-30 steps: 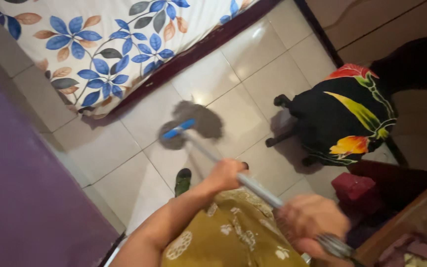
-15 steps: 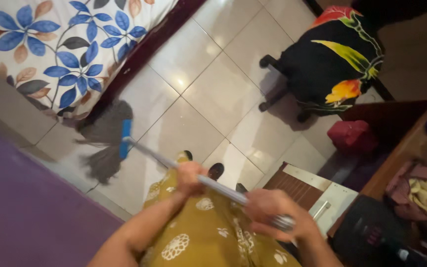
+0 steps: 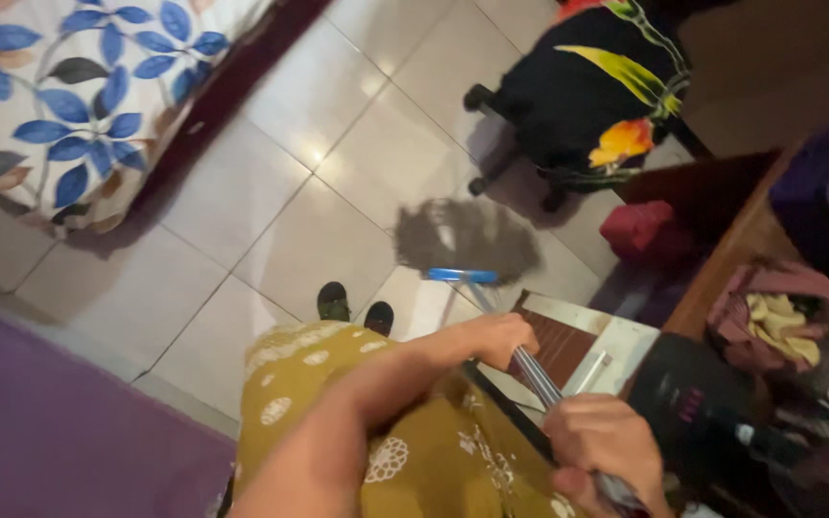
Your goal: The person mops the tiled floor using a mop with a blue head and metal handle. They move around furniture, including a bed and a desk, and clean different areas of the room.
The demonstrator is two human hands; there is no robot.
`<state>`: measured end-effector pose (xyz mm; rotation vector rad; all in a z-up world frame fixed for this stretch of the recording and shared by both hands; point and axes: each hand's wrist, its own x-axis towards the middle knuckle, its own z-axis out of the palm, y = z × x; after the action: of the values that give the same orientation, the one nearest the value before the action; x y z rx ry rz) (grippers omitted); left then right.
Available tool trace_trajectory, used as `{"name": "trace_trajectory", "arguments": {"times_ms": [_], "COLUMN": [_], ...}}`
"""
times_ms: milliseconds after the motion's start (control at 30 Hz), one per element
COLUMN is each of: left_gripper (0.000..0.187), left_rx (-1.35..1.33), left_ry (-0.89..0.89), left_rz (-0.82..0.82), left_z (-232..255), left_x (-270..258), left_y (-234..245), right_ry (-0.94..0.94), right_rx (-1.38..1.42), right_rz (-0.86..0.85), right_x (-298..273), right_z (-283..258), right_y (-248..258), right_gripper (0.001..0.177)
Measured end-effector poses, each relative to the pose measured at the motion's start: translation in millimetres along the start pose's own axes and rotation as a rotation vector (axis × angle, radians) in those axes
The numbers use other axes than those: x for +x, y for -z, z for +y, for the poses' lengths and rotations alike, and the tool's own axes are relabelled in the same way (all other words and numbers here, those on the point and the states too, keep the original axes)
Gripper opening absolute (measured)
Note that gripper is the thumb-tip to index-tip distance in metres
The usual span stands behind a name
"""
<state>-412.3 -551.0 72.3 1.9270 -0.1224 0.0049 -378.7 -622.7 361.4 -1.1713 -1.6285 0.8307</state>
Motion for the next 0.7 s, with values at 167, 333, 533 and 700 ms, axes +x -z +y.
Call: {"name": "trace_trajectory", "arguments": {"times_ms": [167,333,533,700], "left_gripper": [0.009,0.009,0.022,0.029], "left_rx": [0.014,0.079,0.251,0.532], "left_ry": [0.013,0.221,0.391,0.745], "left_rz": [0.217,0.514,1.174,1.766], "left_z": [-2,37,67,37], "left_x": [-28,-103,-228,-304], "left_y": [16,31,15,-5], "right_ry": [0.106,0.233,0.402,0.356], "right_rx": [-0.033,0.395,0.643,0.555], "right_rz": [-0.291,-0.472,-0.891,-0.841], "right_x": [38,60,109,133], "right_z": [-2,-14,14,30], "right_y": [-13,-12,-59,-164], "right_gripper": [0.038,0.034,0.033,0.024]}}
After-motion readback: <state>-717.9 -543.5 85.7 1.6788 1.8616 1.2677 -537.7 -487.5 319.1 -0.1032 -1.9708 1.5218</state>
